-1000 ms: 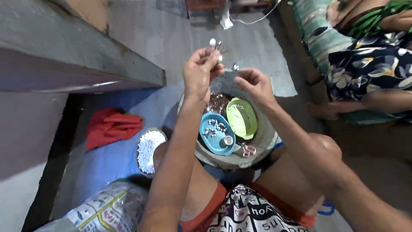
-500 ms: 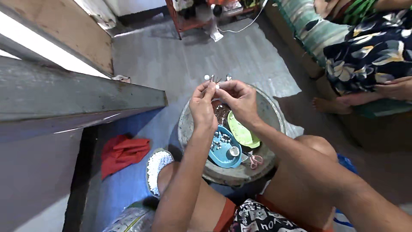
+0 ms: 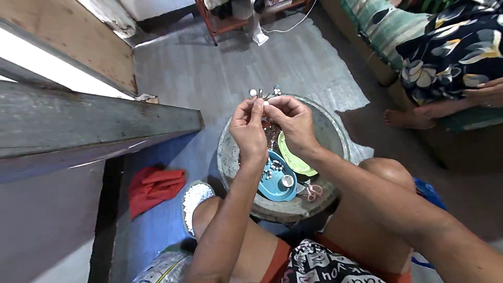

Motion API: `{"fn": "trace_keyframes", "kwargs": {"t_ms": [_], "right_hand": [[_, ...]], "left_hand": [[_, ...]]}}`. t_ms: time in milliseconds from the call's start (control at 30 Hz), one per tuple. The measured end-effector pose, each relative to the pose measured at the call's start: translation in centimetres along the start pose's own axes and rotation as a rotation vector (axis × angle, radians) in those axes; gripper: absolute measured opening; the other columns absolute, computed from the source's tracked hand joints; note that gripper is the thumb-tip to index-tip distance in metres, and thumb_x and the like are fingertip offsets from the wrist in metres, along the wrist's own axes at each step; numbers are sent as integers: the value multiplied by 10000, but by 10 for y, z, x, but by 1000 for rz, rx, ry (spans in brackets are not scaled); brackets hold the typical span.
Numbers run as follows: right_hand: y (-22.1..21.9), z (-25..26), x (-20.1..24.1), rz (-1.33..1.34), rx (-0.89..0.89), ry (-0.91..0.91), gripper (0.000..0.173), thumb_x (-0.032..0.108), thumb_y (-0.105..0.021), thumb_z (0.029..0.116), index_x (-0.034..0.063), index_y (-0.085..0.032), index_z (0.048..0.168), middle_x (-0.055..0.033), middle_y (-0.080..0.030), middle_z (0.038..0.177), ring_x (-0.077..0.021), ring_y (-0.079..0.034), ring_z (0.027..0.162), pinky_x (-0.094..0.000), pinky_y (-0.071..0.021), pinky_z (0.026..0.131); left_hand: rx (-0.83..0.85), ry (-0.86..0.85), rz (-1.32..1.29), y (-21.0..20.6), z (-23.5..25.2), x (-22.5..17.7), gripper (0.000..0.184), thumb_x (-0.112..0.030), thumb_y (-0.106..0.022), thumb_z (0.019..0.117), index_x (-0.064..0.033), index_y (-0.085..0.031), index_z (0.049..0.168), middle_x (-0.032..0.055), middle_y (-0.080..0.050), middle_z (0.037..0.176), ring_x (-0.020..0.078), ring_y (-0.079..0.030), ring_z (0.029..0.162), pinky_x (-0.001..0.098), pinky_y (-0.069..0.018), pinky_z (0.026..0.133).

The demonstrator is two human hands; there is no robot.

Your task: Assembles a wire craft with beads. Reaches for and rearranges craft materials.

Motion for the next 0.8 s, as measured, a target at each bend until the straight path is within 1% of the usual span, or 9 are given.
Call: {"fn": "trace_keyframes", "kwargs": {"t_ms": [67,100,167,233,400,500,633,700,800], "right_hand": [[3,-2,7,-47,27,32,171,61,-708,957,49,-670,1124,-55,-696,976,-110,-671,803,-260,-593,717],[6,0,10,-56,32,48,182,57,-706,957,49,-668,1135,-53,-696,987,-111,-671,811,-263,-595,727],[11,10,13,-23,16,75,213,31,-722,935,1,-691,1144,-81,-719,998,-141,-696,842,-303,-612,780],[16,19,16,5,20,108,208,10,-723,926,-45,-705,1126,-112,-732,977,-167,-705,835,-329,-618,786],[19,26,31,-39,91,162,186,5,-698,949,-66,-694,1121,-155,-738,1021,-208,-725,864,-364,-631,811],[18,27,34,-57,120,192,204,-5,-702,944,-75,-704,1136,-148,-743,1008,-194,-722,855,-350,-628,804],[16,28,33,-67,152,206,218,0,-711,942,-77,-701,1145,-140,-742,1004,-178,-714,854,-340,-620,806],[15,28,33,-57,153,201,199,-7,-719,931,-71,-693,1118,-136,-738,977,-174,-712,840,-333,-619,793],[15,27,33,-65,145,197,199,-1,-720,936,-75,-702,1120,-137,-745,974,-178,-719,838,-334,-624,791]], "left_hand": [[6,-42,62,3,2,-1,153,-191,-680,1010,-119,-702,1143,24,-694,984,111,-666,753,239,-568,588],[10,-72,97,4,3,-3,150,-190,-681,1010,-117,-707,1138,21,-693,982,110,-660,742,240,-566,585],[40,-137,171,6,5,-11,149,-179,-683,1007,-108,-703,1136,14,-684,975,104,-653,736,240,-571,595],[55,-205,233,7,6,-21,147,-150,-694,997,-77,-710,1124,28,-697,980,111,-665,731,245,-580,585],[66,-331,351,8,3,-39,145,-127,-696,992,-69,-725,1121,37,-674,998,109,-663,728,240,-587,580],[66,-391,412,7,2,-43,138,-122,-709,982,-68,-738,1106,40,-674,1004,106,-666,756,236,-589,603],[111,-414,479,3,-4,-46,152,-143,-707,986,-97,-733,1128,35,-649,1032,98,-652,761,220,-568,578],[105,-421,463,3,-3,-45,143,-126,-715,978,-79,-742,1111,42,-660,1028,100,-660,779,223,-577,598],[99,-420,466,3,-1,-44,141,-124,-722,973,-74,-748,1102,41,-662,1020,99,-667,798,222,-587,616]]}}
Point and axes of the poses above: each hand's wrist, its own z-axis towards the middle knuckle, its own y-axis out of the back of the hand, x = y × z, the point moved 8 cm from there along z, towards the middle knuckle
